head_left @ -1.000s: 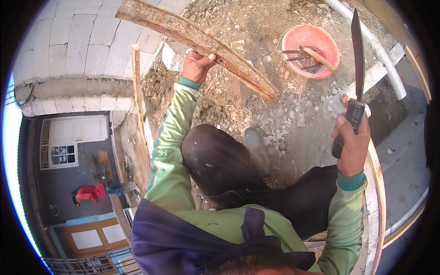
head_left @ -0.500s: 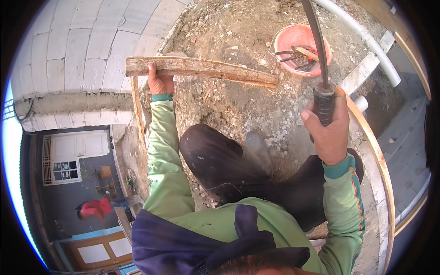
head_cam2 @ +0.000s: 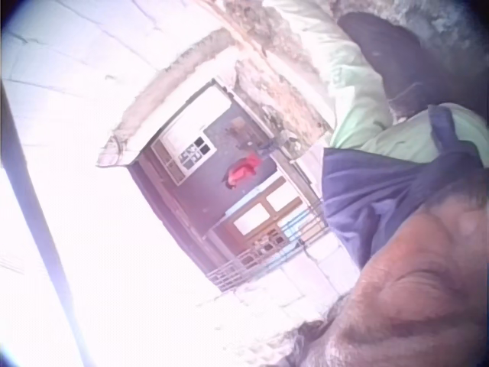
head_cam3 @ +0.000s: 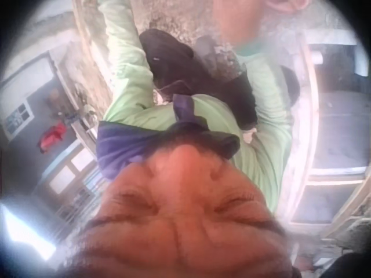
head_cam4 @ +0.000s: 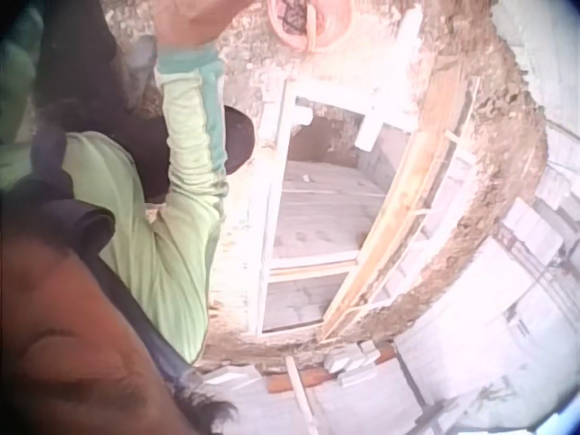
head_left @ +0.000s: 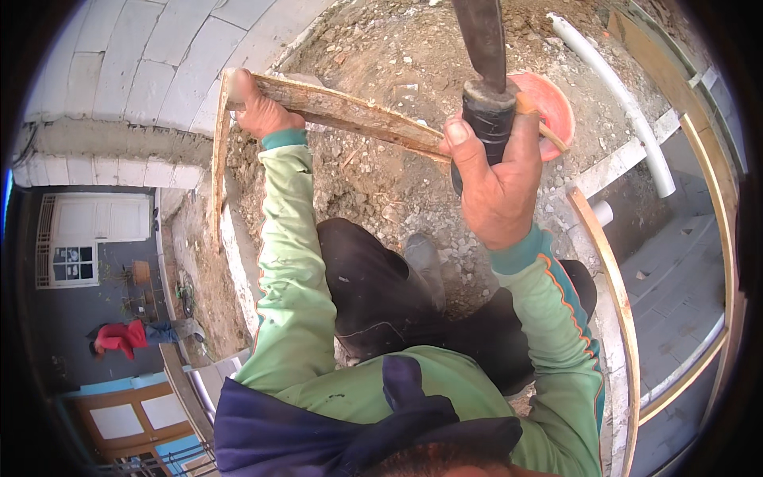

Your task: The person shapes and carves a piece of wood using a large knife while sitting on the ground at a construction site.

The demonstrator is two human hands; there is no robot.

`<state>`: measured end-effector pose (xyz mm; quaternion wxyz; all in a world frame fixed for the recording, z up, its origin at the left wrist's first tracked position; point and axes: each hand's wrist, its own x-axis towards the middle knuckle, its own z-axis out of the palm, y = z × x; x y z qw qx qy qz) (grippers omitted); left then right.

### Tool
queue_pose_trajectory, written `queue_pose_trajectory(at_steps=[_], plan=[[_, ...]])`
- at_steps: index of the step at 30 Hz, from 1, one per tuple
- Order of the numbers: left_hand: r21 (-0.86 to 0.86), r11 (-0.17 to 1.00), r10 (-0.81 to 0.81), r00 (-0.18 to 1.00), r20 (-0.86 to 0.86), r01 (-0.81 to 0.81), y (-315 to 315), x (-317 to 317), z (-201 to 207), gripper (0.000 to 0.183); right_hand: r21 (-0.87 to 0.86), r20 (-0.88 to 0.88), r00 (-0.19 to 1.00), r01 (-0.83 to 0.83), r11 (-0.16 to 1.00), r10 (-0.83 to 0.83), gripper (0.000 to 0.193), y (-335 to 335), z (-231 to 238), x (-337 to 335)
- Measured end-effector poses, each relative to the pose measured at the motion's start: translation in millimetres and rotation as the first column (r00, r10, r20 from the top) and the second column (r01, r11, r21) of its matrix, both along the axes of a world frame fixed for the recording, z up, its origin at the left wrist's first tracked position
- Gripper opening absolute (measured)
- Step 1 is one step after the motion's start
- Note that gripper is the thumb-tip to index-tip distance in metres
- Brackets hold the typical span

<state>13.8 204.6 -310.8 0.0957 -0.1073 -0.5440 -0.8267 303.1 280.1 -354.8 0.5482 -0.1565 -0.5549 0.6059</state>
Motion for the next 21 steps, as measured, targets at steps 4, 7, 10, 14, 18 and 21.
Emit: queue_pose_trajectory(at_steps=[4, 7, 10, 14, 18, 21], plan=[[0.060, 0.997, -0.032, 0.988, -0.153, 0.041, -5, 3, 4, 0.061, -0.010, -0.425, 0.890, 0.179, 0.984, -0.166, 0.047, 19, 45, -31], [0.047, 0.998, -0.034, 0.981, -0.190, 0.043, 8, 16, -2, 0.055, -0.071, 0.104, 0.987, 0.128, 0.989, -0.120, 0.045, -21, -50, -69], [0.162, 0.984, -0.040, 0.976, -0.213, 0.076, 20, 22, -7, 0.049, -0.357, 0.496, 0.789, -0.197, 0.913, 0.364, 0.041, -41, -149, -108], [0.071, 0.996, -0.040, 0.979, -0.202, 0.055, 0, -6, -12, 0.059, -0.670, 0.056, 0.714, -0.491, 0.556, 0.698, 0.039, -32, -125, -99], [0.121, 0.993, 0.030, 0.948, -0.317, 0.009, 12, -3, -16, 0.057, -0.297, 0.473, 0.800, -0.250, 0.922, 0.369, 0.039, -3, -44, -70], [0.101, 0.993, -0.030, 0.954, -0.298, 0.062, 8, -2, -15, 0.063, 0.082, 0.133, 0.989, 0.056, 0.995, -0.066, 0.037, 26, 50, -31]])
